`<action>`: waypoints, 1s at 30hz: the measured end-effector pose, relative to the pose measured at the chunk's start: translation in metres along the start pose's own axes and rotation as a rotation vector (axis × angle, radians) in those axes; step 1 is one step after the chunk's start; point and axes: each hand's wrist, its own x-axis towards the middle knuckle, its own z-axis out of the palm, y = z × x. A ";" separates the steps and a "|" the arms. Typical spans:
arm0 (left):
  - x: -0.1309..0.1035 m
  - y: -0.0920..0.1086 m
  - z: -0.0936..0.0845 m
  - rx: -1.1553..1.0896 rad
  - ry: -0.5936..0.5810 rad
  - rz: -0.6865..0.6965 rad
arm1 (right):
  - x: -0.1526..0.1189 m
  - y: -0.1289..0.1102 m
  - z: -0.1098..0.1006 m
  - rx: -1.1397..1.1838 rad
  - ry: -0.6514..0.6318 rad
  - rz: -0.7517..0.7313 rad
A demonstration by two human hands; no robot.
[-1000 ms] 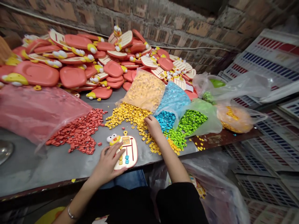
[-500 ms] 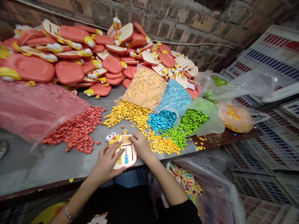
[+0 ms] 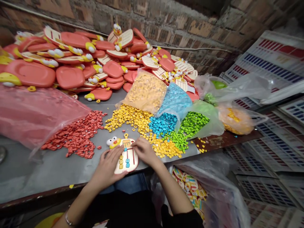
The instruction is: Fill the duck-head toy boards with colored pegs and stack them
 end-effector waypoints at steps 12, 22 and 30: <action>0.001 0.000 -0.004 -0.066 -0.018 -0.009 | 0.053 0.089 -0.049 -0.795 0.031 0.141; -0.001 -0.004 -0.004 -0.086 -0.023 0.061 | 0.020 0.033 -0.026 -0.402 0.233 0.013; 0.000 -0.002 -0.005 -0.096 -0.012 0.041 | 0.005 0.011 0.017 -0.265 0.080 -0.050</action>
